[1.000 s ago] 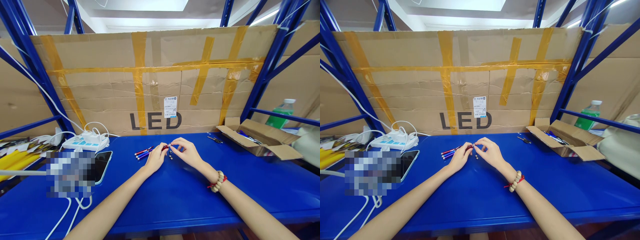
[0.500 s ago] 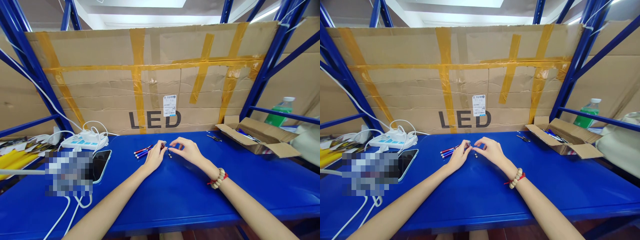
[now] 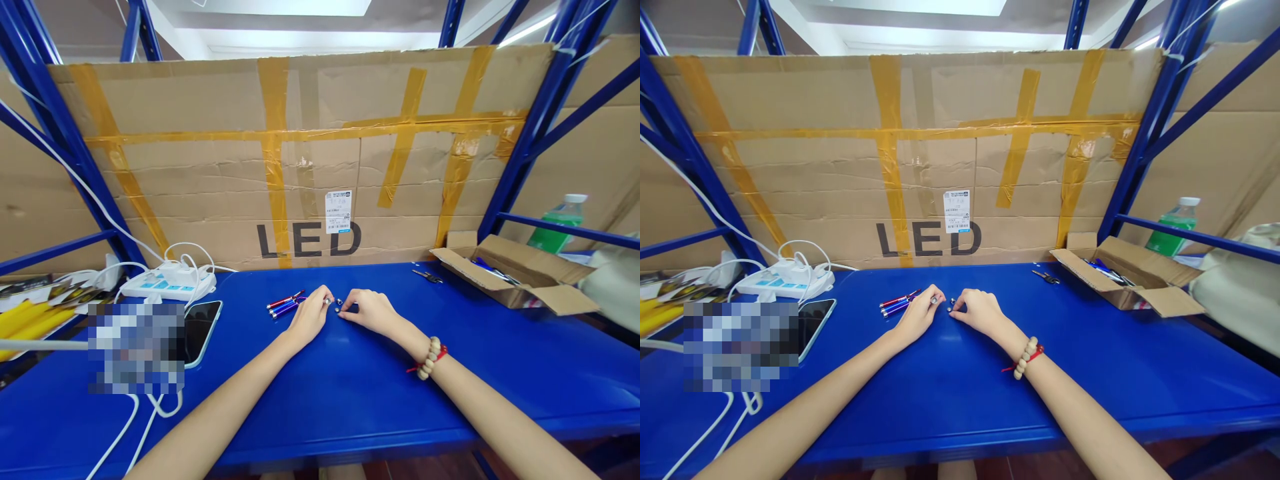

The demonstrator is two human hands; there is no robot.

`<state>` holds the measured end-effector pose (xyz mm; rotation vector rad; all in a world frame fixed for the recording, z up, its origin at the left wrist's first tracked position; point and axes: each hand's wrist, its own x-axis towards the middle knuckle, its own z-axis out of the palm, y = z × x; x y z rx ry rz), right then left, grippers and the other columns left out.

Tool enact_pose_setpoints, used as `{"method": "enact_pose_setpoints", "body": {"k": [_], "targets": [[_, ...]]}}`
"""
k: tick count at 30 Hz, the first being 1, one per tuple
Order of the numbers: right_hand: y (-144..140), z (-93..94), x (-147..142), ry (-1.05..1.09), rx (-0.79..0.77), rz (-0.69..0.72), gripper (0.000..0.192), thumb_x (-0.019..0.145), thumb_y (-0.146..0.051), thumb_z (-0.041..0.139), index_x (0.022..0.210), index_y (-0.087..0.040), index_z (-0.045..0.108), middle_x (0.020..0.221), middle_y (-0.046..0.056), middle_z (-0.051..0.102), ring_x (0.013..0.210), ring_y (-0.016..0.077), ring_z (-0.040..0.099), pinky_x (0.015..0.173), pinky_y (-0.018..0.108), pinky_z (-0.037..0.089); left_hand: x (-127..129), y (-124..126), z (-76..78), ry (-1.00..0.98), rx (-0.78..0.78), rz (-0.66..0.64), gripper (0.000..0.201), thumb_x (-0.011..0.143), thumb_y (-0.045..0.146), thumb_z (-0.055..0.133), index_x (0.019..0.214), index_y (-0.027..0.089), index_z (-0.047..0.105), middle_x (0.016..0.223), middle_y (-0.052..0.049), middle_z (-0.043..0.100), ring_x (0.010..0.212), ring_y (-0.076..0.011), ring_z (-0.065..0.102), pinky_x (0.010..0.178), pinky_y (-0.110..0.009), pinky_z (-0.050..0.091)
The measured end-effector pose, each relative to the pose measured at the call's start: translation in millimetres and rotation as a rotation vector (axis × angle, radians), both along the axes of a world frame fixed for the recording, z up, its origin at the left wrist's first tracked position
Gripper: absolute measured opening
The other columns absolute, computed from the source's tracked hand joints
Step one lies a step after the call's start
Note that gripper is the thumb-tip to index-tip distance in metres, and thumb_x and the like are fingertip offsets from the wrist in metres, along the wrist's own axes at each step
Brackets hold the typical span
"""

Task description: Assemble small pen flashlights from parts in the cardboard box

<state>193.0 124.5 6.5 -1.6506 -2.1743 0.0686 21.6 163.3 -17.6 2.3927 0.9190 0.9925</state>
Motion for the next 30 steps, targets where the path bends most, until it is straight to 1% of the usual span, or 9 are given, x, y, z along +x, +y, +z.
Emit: {"method": "enact_pose_setpoints", "body": {"k": [4,9,12,15,17,19,23,26,30], "targets": [[1.0,-2.6,1.0,0.066,-0.044,-0.033,0.012,0.071,-0.036,0.064,0.074,-0.026,0.069,0.086,-0.001,0.068,0.080,0.0188,0.063,0.060,0.025,0.041,1.1,-4.8,4.5,-0.034,-0.023,0.040,0.017,0.088,0.034,0.042,0.081,0.018,0.042,0.079,0.000,0.050,0.070,-0.0133,0.049,0.064,-0.025,0.038],[-0.7,-0.1,0.2,0.023,-0.033,0.013,0.008,0.075,-0.030,0.061,0.075,-0.026,0.068,0.090,-0.001,0.067,0.084,0.0173,0.063,0.061,0.023,0.040,-0.6,-10.6,9.3,-0.086,-0.022,0.010,0.022,0.091,0.036,0.034,0.079,0.018,0.040,0.076,0.000,0.050,0.067,-0.0126,0.046,0.066,-0.026,0.038],[-4.0,5.7,-1.3,0.033,0.093,0.014,0.012,0.080,-0.030,0.057,0.080,-0.026,0.068,0.091,-0.001,0.066,0.079,0.0144,0.062,0.057,0.022,0.039,-1.6,-11.8,10.1,-0.074,-0.032,0.009,0.021,0.091,0.036,0.032,0.082,0.019,0.040,0.076,0.000,0.051,0.067,-0.0132,0.048,0.065,-0.026,0.037],[-7.2,8.9,-4.3,0.208,0.316,0.015,0.021,0.085,-0.036,0.051,0.090,-0.025,0.068,0.095,0.001,0.065,0.067,0.0099,0.060,0.057,0.021,0.042,-1.6,-11.4,9.8,-0.023,-0.029,0.030,0.021,0.091,0.036,0.031,0.081,0.019,0.039,0.070,0.001,0.049,0.063,-0.0134,0.047,0.059,-0.025,0.034],[-8.5,7.8,-7.2,0.320,0.436,0.095,0.026,0.087,-0.037,0.047,0.096,-0.024,0.068,0.097,0.003,0.065,0.070,0.0102,0.060,0.062,0.021,0.045,-1.3,-10.8,9.4,-0.009,-0.037,0.032,0.021,0.092,0.036,0.030,0.081,0.020,0.038,0.068,0.002,0.049,0.062,-0.0138,0.048,0.058,-0.025,0.034],[-9.1,4.9,-10.2,0.364,0.490,0.208,0.026,0.089,-0.036,0.045,0.097,-0.024,0.067,0.098,0.003,0.065,0.081,0.0116,0.061,0.067,0.021,0.047,-1.2,-10.1,8.9,-0.012,-0.053,0.009,0.019,0.091,0.034,0.030,0.080,0.020,0.037,0.070,0.001,0.051,0.064,-0.0144,0.051,0.059,-0.025,0.035],[-8.6,-0.4,-14.0,0.326,0.483,0.331,0.025,0.088,-0.035,0.046,0.094,-0.025,0.069,0.095,0.002,0.065,0.080,0.0109,0.060,0.066,0.020,0.047,-1.3,-8.7,7.8,-0.008,-0.058,-0.025,0.009,0.088,0.025,0.031,0.081,0.021,0.035,0.074,0.001,0.054,0.067,-0.0155,0.053,0.061,-0.025,0.036],[-8.3,-1.0,-13.8,0.290,0.480,0.322,0.024,0.087,-0.036,0.048,0.089,-0.025,0.070,0.093,0.002,0.065,0.073,0.0098,0.060,0.060,0.020,0.045,-1.6,-7.6,6.9,0.022,-0.046,-0.029,0.005,0.086,0.022,0.032,0.082,0.021,0.035,0.076,0.000,0.055,0.068,-0.0167,0.055,0.060,-0.025,0.036],[-10.9,3.0,-12.9,0.159,0.442,0.303,0.024,0.087,-0.034,0.048,0.090,-0.024,0.069,0.101,0.001,0.062,0.057,0.0045,0.054,0.052,0.018,0.040,-2.3,-7.0,6.7,0.075,-0.043,-0.025,0.003,0.084,0.020,0.032,0.084,0.021,0.035,0.078,-0.001,0.056,0.070,-0.0187,0.056,0.060,-0.026,0.036]]}}
